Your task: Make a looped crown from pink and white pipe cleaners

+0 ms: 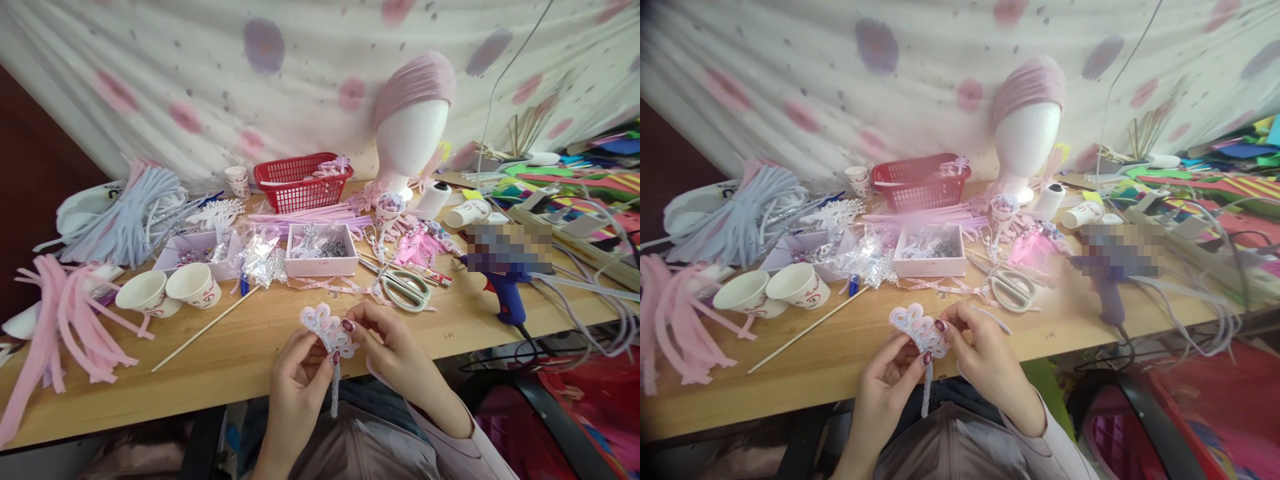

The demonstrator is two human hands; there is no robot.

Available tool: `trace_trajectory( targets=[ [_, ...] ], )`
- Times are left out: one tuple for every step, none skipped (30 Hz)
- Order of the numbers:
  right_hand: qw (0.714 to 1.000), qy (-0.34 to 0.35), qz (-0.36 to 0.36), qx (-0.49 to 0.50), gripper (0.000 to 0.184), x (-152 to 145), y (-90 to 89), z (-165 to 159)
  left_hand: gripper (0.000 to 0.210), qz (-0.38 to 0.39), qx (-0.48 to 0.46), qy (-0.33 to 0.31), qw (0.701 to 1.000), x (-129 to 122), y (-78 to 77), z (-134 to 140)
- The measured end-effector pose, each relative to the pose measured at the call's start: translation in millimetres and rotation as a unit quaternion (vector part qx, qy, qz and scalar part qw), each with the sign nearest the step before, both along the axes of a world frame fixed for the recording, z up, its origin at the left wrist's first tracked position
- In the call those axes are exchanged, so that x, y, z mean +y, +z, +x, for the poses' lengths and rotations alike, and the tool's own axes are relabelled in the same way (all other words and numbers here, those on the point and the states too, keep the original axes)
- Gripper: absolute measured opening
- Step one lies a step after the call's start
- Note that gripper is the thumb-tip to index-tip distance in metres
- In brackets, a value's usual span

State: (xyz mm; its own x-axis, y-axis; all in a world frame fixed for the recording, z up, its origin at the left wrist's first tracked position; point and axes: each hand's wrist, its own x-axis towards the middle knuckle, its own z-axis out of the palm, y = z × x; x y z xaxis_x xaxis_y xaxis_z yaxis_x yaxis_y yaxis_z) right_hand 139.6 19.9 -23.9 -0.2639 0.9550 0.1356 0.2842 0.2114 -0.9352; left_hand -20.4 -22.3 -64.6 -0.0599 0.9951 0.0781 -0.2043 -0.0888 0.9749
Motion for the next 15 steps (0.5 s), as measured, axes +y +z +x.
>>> trace_trajectory(
  targets=[
    [1.000,-0.006,0.011,-0.013,0.021,-0.6,0.5,0.2,0.014,-0.007,0.004,0.002,1.000,-0.1,-1.3,0.0],
    [0.999,-0.012,0.021,-0.025,0.021,-1.3,0.9,0.2,0.014,-0.013,0.006,0.005,1.000,-0.3,-2.0,0.2],
    [0.999,-0.017,0.031,-0.035,0.021,-2.0,1.0,0.0,0.014,-0.016,0.005,0.008,1.000,-0.4,-2.0,0.6],
    [0.998,-0.020,0.039,-0.042,0.021,-2.7,0.9,-0.5,0.014,-0.017,0.005,0.010,1.000,-0.5,-1.3,1.1],
    [0.998,-0.022,0.046,-0.045,0.021,-3.3,0.6,-1.1,0.014,-0.016,0.005,0.011,1.000,-0.6,0.0,1.8],
    [0.997,-0.024,0.048,-0.046,0.021,-3.6,0.1,-1.8,0.013,-0.014,0.005,0.014,1.000,-0.8,1.6,2.7],
    [0.998,-0.024,0.047,-0.045,0.021,-3.7,-0.6,-2.5,0.013,-0.014,0.004,0.019,1.000,-1.1,3.4,3.7],
    [0.998,-0.025,0.042,-0.043,0.022,-3.5,-1.3,-3.1,0.013,-0.017,0.002,0.025,1.000,-1.3,5.2,4.6],
    [0.998,-0.026,0.034,-0.040,0.023,-3.0,-2.1,-3.6,0.012,-0.022,-0.001,0.031,0.999,-1.5,6.9,5.6],
    [0.999,-0.027,0.025,-0.035,0.024,-2.3,-3.0,-3.9,0.011,-0.030,-0.003,0.036,0.999,-1.6,8.4,6.3],
    [0.999,-0.028,0.016,-0.031,0.025,-1.5,-3.7,-4.2,0.011,-0.037,-0.003,0.039,0.999,-1.6,9.6,6.9],
    [0.999,-0.027,0.010,-0.025,0.025,-0.5,-4.4,-4.4,0.010,-0.042,-0.002,0.040,0.998,-1.5,10.6,7.1],
    [1.000,-0.026,0.005,-0.017,0.026,0.5,-5.0,-4.7,0.009,-0.046,0.000,0.038,0.998,-1.4,11.4,7.1],
    [1.000,-0.024,0.000,-0.011,0.026,1.3,-5.5,-5.1,0.008,-0.048,0.001,0.035,0.998,-1.1,12.1,6.7],
    [1.000,-0.022,-0.003,-0.006,0.025,1.9,-6.0,-5.6,0.007,-0.049,-0.002,0.031,0.998,-0.9,12.7,6.2]
  ],
)
